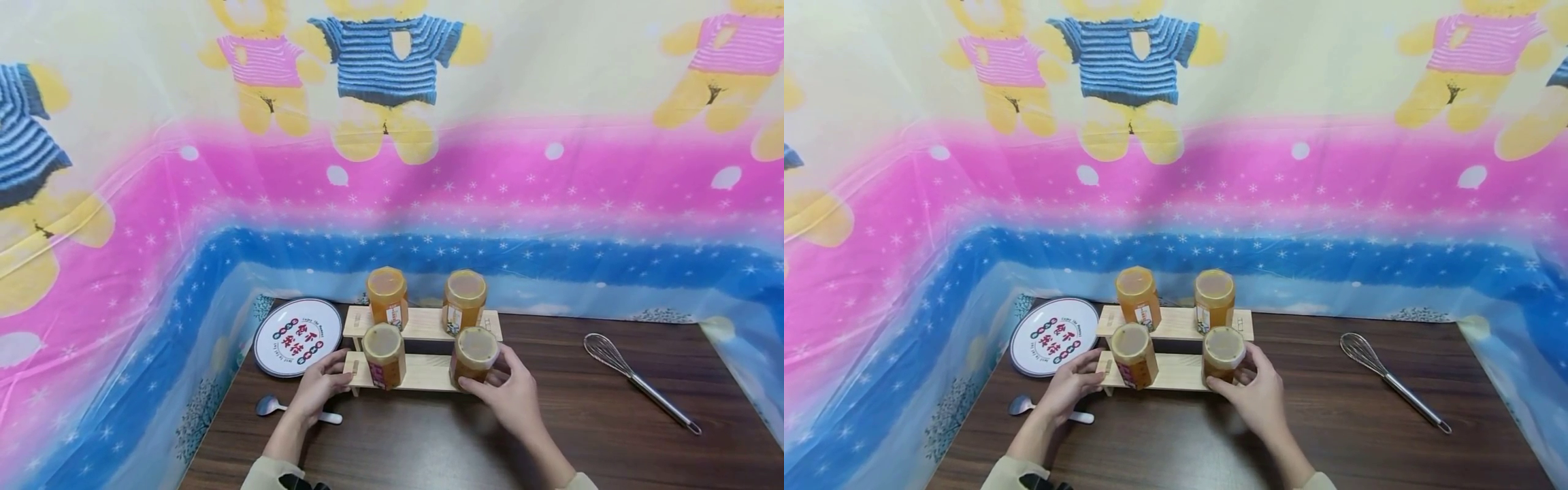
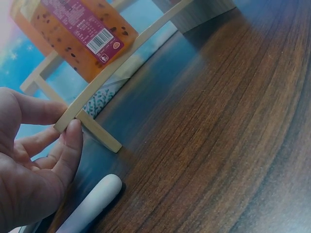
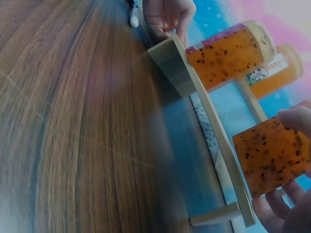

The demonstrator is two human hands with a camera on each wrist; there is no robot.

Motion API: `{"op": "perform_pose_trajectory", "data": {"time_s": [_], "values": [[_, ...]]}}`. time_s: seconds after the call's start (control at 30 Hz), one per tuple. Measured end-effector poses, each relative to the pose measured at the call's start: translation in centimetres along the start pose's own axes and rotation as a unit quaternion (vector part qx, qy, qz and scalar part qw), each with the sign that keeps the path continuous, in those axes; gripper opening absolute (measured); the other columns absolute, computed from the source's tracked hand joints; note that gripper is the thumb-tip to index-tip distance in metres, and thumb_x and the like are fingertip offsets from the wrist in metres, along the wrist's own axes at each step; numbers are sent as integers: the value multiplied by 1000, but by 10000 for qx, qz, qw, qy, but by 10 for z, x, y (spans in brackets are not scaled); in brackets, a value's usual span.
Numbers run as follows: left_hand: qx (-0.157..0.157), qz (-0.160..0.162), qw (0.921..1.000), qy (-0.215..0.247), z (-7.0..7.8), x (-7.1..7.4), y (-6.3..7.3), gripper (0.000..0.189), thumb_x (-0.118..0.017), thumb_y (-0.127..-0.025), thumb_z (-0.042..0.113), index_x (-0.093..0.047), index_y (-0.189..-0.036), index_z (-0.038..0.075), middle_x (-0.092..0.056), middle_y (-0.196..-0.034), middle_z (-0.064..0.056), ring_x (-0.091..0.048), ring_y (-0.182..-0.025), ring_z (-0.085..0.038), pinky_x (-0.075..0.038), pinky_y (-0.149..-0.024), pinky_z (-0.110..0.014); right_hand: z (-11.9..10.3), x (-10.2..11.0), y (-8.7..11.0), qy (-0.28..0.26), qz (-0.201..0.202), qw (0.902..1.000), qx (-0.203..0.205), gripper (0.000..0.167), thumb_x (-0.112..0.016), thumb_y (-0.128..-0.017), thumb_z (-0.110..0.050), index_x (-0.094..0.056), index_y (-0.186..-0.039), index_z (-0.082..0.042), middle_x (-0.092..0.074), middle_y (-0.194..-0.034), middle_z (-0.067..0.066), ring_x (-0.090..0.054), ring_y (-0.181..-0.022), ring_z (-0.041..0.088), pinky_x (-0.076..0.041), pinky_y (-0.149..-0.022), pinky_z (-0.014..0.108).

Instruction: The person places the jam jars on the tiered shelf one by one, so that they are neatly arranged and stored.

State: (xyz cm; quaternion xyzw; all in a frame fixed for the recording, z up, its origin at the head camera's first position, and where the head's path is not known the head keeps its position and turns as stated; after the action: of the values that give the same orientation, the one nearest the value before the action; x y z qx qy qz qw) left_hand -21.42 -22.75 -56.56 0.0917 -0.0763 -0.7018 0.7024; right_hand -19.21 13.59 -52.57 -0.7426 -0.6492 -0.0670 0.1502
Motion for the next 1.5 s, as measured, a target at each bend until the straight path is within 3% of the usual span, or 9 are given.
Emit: {"op": "perform_pose_trajectory", "data": {"time_s": [0.6, 0.77, 1.23, 1.37, 1.5], "values": [[42, 88, 9999, 33, 1, -4, 0, 58, -66, -92, -4, -51, -148, -4, -65, -117, -19, -65, -88, -20, -58, -75, -30, -2, -17, -3, 69, -59, 9998, 172, 80, -100, -67, -30, -62, -137, -23, -69, -119, 8, -69, -108, 24, -60, -88, 35], [1, 110, 9999, 108, 0, -5, -1, 58, -65, -91, -5, -52, -147, -5, -66, -114, -17, -66, -85, -19, -57, -73, -29, -1, -16, -4, 116, -63, 9998, 151, 79, -101, -67, -30, -62, -135, -27, -69, -116, 3, -69, -105, 19, -59, -85, 31], [65, 83, 9999, 14, 4, -7, 0, 57, -66, -93, -3, -52, -148, -2, -66, -117, -18, -66, -89, -21, -58, -75, -31, 0, -10, -2, -4, -182, 9998, 106, 84, -100, -66, -35, -60, -139, -25, -67, -120, 5, -67, -111, 22, -59, -90, 35], [-26, 84, 9999, -94, 4, -5, 0, 58, -67, -92, -3, -53, -148, -3, -66, -118, -19, -67, -89, -21, -59, -75, -32, 3, -6, -2, -319, -273, 9989, 226, 79, -99, -69, -29, -62, -138, -23, -68, -121, 6, -68, -111, 26, -59, -91, 38], [-204, 131, 9990, -378, 6, -2, 2, 57, -70, -91, -1, -55, -146, -4, -67, -116, -19, -68, -89, -23, -60, -76, -34, 5, 1, -3, -246, -320, 9979, 512, 71, -98, -72, -23, -64, -134, -20, -70, -121, 4, -69, -110, 26, -58, -93, 40]]}}
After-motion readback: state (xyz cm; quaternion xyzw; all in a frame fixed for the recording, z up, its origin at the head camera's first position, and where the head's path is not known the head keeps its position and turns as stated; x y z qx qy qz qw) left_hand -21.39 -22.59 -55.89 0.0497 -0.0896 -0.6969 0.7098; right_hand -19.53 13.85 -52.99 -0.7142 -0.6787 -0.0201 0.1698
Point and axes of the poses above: each hand's wrist, its own y-axis away from the middle knuckle, its own x-axis out of the back of the hand, z = x × y, the point moved 3 cm from there along -y, towards the middle knuckle
